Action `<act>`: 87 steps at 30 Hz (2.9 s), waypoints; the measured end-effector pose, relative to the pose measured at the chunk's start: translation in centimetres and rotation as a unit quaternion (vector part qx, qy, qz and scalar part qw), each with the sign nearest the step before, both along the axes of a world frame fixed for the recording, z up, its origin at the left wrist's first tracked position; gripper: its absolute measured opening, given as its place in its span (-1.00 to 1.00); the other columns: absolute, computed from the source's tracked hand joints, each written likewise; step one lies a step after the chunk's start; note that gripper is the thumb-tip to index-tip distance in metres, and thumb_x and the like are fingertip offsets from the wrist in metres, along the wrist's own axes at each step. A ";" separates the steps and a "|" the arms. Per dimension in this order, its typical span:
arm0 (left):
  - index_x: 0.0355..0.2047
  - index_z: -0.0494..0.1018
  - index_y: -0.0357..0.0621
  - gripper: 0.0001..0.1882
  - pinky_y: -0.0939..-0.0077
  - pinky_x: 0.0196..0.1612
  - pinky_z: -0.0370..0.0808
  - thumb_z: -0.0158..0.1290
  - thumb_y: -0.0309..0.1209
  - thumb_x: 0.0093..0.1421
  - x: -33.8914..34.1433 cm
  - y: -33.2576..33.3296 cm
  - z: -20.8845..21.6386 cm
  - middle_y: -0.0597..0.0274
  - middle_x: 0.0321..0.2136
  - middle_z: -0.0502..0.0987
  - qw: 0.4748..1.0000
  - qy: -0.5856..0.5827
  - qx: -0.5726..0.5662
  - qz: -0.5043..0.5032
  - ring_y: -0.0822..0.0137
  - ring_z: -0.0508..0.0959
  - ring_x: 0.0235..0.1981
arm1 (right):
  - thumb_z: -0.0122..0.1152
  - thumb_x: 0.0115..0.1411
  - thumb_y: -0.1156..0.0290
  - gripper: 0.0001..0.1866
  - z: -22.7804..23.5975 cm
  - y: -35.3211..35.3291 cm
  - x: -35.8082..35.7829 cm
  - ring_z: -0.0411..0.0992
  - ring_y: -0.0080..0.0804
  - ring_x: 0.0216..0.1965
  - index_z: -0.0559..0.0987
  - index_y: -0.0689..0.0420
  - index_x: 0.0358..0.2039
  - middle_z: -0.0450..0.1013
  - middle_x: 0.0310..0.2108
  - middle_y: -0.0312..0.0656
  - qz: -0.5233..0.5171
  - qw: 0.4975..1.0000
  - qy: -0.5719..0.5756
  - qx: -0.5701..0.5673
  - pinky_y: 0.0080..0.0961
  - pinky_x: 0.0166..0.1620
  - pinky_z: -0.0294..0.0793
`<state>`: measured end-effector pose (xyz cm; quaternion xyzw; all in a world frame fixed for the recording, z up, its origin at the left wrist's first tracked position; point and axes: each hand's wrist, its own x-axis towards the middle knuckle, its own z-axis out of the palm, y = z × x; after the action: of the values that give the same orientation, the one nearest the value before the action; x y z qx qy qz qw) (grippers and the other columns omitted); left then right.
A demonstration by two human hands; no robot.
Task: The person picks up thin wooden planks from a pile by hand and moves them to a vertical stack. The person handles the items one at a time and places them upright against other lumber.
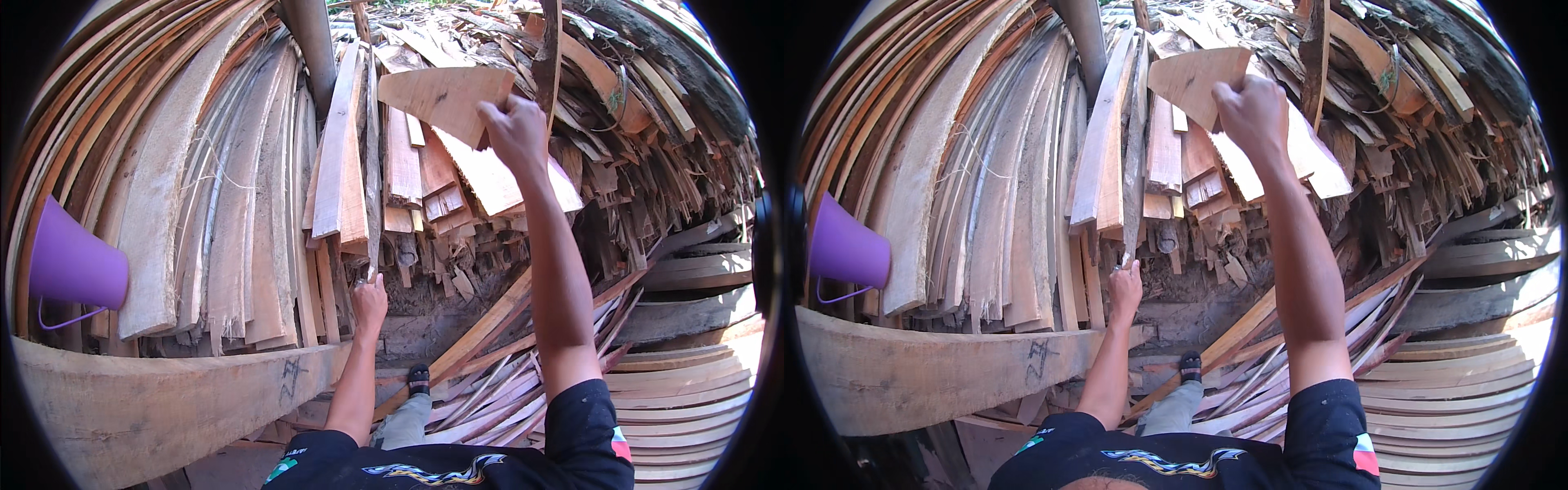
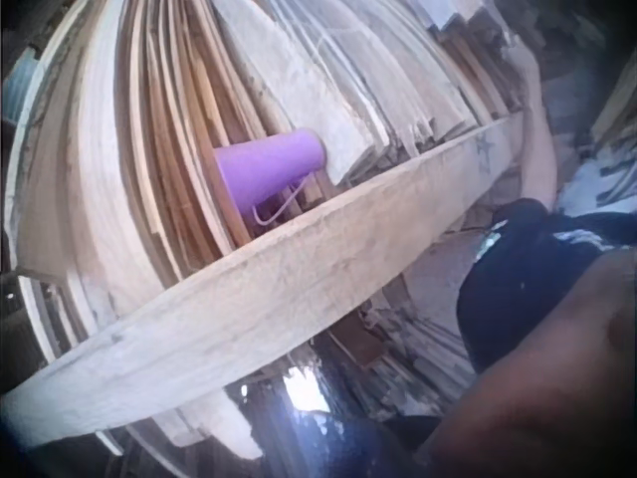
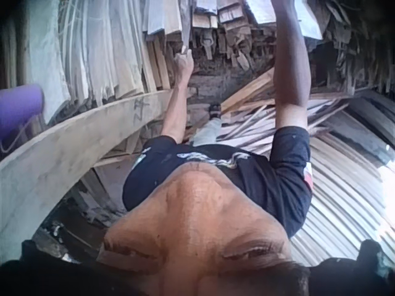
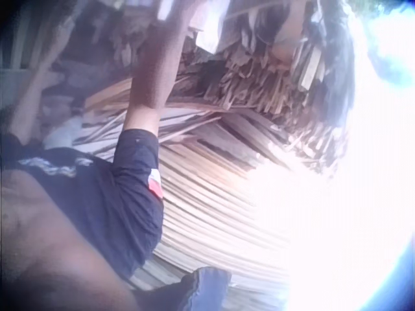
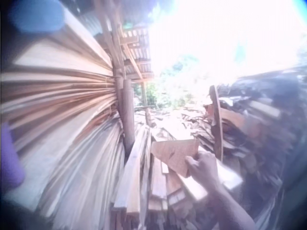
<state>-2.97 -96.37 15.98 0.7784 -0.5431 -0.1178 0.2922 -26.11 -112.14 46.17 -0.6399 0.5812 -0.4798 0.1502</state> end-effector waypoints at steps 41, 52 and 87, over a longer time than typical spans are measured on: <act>0.15 0.19 -0.33 -0.33 0.22 0.12 0.28 -0.10 -0.02 0.23 0.2 6.5 2.6 -0.26 0.07 0.31 0.990 0.129 0.050 -0.028 -0.07 0.36 0.09 | 0.20 0.11 0.40 -0.75 -16.2 14.9 1.3 0.44 -0.55 -0.53 0.51 0.38 -0.38 0.50 -0.46 -0.15 -0.027 0.921 -0.372 0.111 -0.55 -0.43 0.49; 0.08 0.23 -0.20 -0.48 0.36 0.05 0.37 -0.05 -0.11 0.25 -6.1 8.1 8.7 0.15 -0.04 0.43 0.544 0.816 0.127 -0.149 0.28 0.44 -0.03 | 0.16 0.16 0.46 -0.73 -21.2 35.5 2.9 0.50 -0.46 -0.41 0.46 0.38 -0.18 0.51 -0.34 -0.14 -0.015 0.792 -0.561 0.240 -0.53 -0.33 0.53; 0.03 0.29 -0.17 -0.32 0.16 0.03 0.39 -0.06 0.17 0.15 -11.3 29.4 0.0 0.05 -0.13 0.46 0.637 0.726 0.177 -0.189 0.12 0.47 -0.08 | 0.24 0.09 0.46 -0.63 -30.1 79.7 -6.0 0.49 -0.44 -0.29 0.43 0.38 -0.13 0.52 -0.29 -0.10 -0.059 0.871 -0.447 0.193 -0.52 -0.20 0.48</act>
<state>-14.29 -67.01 15.98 0.3591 -0.2597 -0.7915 0.4208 -32.14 -32.43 16.07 -0.2800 0.5697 -0.6006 0.4861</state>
